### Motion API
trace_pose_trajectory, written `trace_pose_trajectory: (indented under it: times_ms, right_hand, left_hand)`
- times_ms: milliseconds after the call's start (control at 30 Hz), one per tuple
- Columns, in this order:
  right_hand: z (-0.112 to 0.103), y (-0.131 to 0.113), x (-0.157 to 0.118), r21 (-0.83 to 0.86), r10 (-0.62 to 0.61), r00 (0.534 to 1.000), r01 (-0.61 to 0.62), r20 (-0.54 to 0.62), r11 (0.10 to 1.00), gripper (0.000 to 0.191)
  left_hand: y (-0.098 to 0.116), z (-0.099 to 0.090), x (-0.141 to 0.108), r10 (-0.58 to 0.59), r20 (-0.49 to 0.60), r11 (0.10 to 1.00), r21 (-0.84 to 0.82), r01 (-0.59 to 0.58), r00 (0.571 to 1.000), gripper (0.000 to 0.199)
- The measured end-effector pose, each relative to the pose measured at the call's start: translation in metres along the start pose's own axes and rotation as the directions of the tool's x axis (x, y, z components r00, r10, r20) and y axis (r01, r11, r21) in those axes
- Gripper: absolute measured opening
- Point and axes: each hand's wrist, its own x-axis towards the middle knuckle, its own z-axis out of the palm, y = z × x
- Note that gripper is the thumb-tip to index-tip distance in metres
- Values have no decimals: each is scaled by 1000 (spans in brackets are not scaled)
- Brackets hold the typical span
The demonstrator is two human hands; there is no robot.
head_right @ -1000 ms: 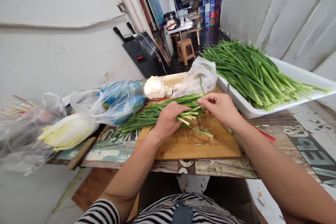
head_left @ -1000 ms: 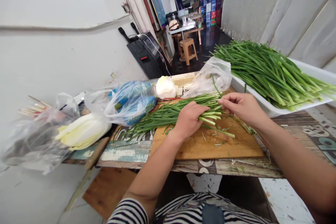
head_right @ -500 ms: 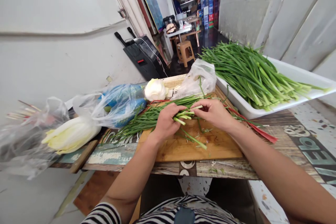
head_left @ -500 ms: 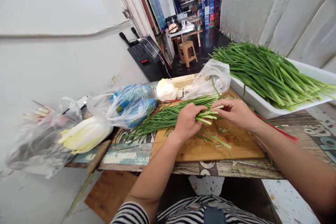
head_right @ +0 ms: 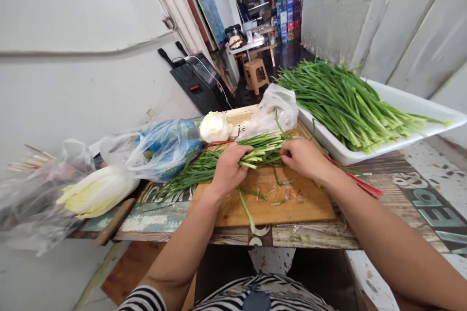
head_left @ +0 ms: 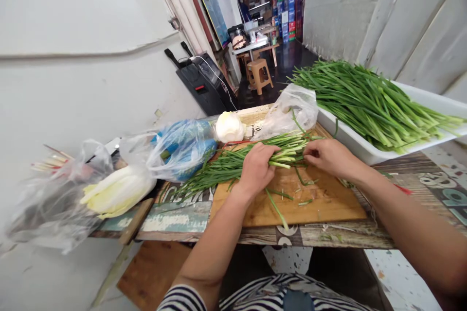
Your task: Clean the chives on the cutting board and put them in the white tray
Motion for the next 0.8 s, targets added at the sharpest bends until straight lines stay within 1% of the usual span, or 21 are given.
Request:
trace_pose_trajectory:
  times_ms: [33,67,133,200,233,267,300,333,400,433,467,500,533,600,633,667,700,733,767,800]
  right_hand:
    - [0,0,0,133,4,999,-9,34,991,14]
    - [0,-1,0,291,-10,998,-11,70,957,15]
    - [1,-5,0,572,-46,994,-16,94,820,19]
    - [3,-11,-1,726,-36,997,-28,72,687,26]
    - [4,-13,-1,758,-17,998,-30,55,651,30]
    - [5,-15,-2,764,3,1000,-23,27,645,32]
    - [6,-17,-2,740,17,1000,-1,-14,673,32]
    - [8,-19,-3,685,22,997,34,-74,728,30]
    - [13,-23,-4,518,12,975,109,-224,849,23]
    - [15,-25,-4,451,9,958,126,-286,884,21]
    - [17,-26,-4,428,22,947,125,-321,895,21]
    - [19,-27,-4,459,56,944,105,-324,882,23]
    - [19,-27,-3,530,106,948,74,-301,845,27]
    - [17,-21,-1,667,207,948,9,-243,745,37]
    - [13,-17,0,684,228,948,-17,-220,729,42]
    - [9,-12,0,645,224,952,-38,-209,764,45]
    - [5,-7,-1,539,199,956,-54,-214,841,48]
    - [1,-2,-2,371,155,962,-62,-227,927,50]
    - [-3,1,-3,170,94,967,-54,-238,984,50]
    - [-6,3,-5,-18,16,969,-21,-245,1000,47]
  left_hand:
    - [1,-1,0,-11,-12,1000,-8,11,1000,34]
    - [2,-1,1,-25,-13,1000,-18,25,1000,33]
    - [4,-1,1,-83,23,996,-42,84,996,33]
    - [6,-1,1,-168,89,982,-73,175,982,35]
    - [7,-1,1,-197,115,975,-84,207,974,37]
    - [6,0,1,-206,130,972,-88,218,970,39]
    - [6,0,0,-195,134,975,-85,207,972,40]
    - [5,1,0,-171,129,980,-75,182,977,41]
    - [3,3,-1,-122,109,991,-47,127,987,40]
    - [3,3,-1,-105,98,993,-41,109,990,40]
    - [2,3,-1,-93,83,994,-42,97,992,39]
    - [2,4,-2,-83,60,995,-48,86,995,39]
    - [2,4,-2,-73,32,996,-57,74,997,38]
    - [2,4,-2,-53,-23,996,-71,51,998,35]
    - [2,4,-2,-44,-39,997,-70,41,998,35]
    - [1,4,-2,-37,-44,998,-61,34,998,35]
    - [1,4,-2,-29,-35,999,-47,27,999,36]
    - [0,4,-3,-22,-17,999,-32,22,1000,38]
    - [0,4,-3,-16,9,1000,-17,16,1000,39]
    - [0,4,-3,-11,37,1000,-7,11,999,41]
